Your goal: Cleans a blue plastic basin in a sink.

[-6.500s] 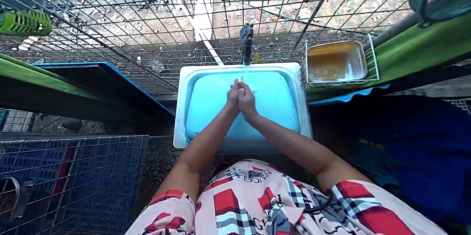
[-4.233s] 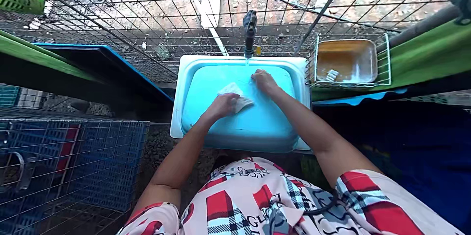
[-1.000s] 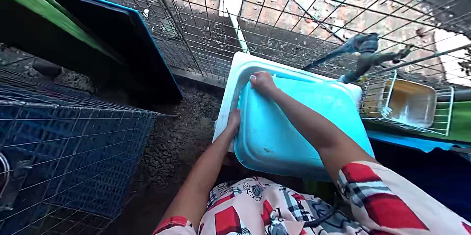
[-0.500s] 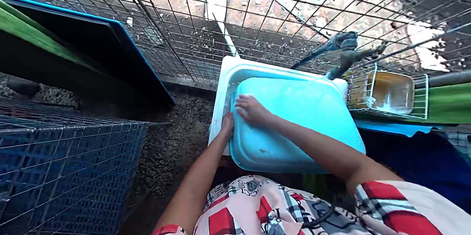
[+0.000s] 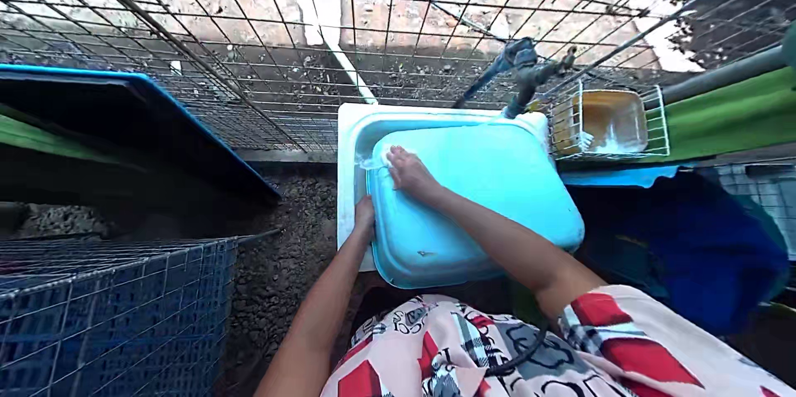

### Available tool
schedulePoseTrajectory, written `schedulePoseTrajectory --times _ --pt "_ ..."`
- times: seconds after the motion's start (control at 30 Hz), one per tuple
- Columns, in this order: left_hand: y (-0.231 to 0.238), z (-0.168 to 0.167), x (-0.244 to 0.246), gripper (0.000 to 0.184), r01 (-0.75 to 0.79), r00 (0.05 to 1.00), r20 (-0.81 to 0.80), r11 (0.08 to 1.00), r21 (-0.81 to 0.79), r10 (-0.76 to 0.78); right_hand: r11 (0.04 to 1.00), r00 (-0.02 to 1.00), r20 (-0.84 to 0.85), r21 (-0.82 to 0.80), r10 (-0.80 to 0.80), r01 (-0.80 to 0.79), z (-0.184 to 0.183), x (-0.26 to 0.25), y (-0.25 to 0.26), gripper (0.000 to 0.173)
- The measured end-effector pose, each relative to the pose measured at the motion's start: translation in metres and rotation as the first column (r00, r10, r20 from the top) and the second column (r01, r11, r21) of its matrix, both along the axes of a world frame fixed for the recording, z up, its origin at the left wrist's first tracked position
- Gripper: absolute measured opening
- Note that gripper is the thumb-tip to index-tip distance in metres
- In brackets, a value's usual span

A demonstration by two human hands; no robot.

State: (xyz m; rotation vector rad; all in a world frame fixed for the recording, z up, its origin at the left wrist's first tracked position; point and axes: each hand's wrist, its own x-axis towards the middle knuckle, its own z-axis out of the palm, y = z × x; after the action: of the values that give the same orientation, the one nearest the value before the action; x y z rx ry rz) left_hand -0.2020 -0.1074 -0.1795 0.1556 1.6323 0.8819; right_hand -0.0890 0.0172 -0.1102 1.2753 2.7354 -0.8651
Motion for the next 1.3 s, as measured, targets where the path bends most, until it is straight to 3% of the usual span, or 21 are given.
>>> schedulePoseTrajectory --times 0.1,0.17,0.23,0.33,0.4,0.53,0.7,0.8,0.9,0.97,1.0,1.17,1.23,1.3 --pt "-0.002 0.000 -0.001 0.049 0.005 1.000 -0.007 1.000 -0.024 -0.005 0.986 0.994 0.008 0.130 -0.109 0.107 -0.010 0.078 0.039 0.041" --pt "-0.001 -0.001 -0.001 0.050 0.004 1.000 0.001 1.000 -0.023 -0.004 0.958 0.952 0.141 0.127 -0.273 0.256 -0.004 0.113 0.072 0.044" --pt "-0.002 -0.003 0.000 0.050 0.001 1.000 0.005 1.000 -0.008 -0.001 0.956 0.944 0.153 0.081 -0.292 0.283 0.001 0.086 0.061 0.044" --pt "-0.002 -0.002 0.000 0.049 0.005 1.000 0.004 1.000 0.005 -0.005 0.997 0.997 0.010 0.013 -0.074 0.074 -0.001 0.021 0.008 0.041" --pt "-0.003 0.001 -0.001 0.049 0.019 1.000 0.000 1.000 -0.004 -0.019 0.997 0.998 -0.029 0.030 -0.063 0.064 -0.005 0.033 0.014 0.039" --pt "-0.003 -0.001 -0.002 0.050 0.026 1.000 -0.006 1.000 -0.012 -0.026 0.963 0.943 0.197 0.074 -0.268 0.258 -0.002 0.080 0.066 0.044" --pt "-0.003 -0.003 0.001 0.050 0.007 1.000 0.018 1.000 0.003 -0.007 1.000 0.995 -0.092 -0.019 -0.026 0.024 0.004 0.015 -0.008 0.037" --pt "-0.004 -0.004 0.000 0.050 0.001 1.000 0.028 1.000 0.002 -0.001 0.967 0.976 0.034 0.148 -0.216 0.209 -0.005 0.103 0.037 0.043" --pt "-0.001 -0.002 -0.001 0.050 -0.012 0.999 0.035 1.000 0.022 0.011 0.831 0.790 0.262 0.215 -0.555 0.513 0.003 0.194 0.100 0.048" --pt "-0.001 -0.003 -0.001 0.050 -0.017 0.999 0.032 0.999 0.030 0.016 0.756 0.684 0.332 0.190 -0.650 0.626 0.009 0.169 0.112 0.045" --pt "-0.001 -0.003 -0.001 0.050 -0.019 0.999 0.030 0.999 0.032 0.018 0.766 0.695 0.337 0.156 -0.635 0.624 0.006 0.137 0.110 0.044" --pt "-0.002 0.001 0.002 0.048 -0.042 0.999 0.021 0.999 0.016 0.041 0.971 0.964 0.162 -0.081 -0.209 0.224 -0.012 -0.050 0.049 0.037" --pt "-0.001 0.002 0.001 0.048 -0.052 0.998 0.022 0.999 0.016 0.052 0.997 0.998 0.059 -0.072 -0.021 0.025 -0.002 -0.060 0.003 0.031" --pt "-0.003 -0.001 0.002 0.048 -0.050 0.999 0.015 0.999 0.012 0.050 0.996 0.998 -0.040 -0.085 -0.044 0.040 0.017 -0.011 -0.037 0.036"
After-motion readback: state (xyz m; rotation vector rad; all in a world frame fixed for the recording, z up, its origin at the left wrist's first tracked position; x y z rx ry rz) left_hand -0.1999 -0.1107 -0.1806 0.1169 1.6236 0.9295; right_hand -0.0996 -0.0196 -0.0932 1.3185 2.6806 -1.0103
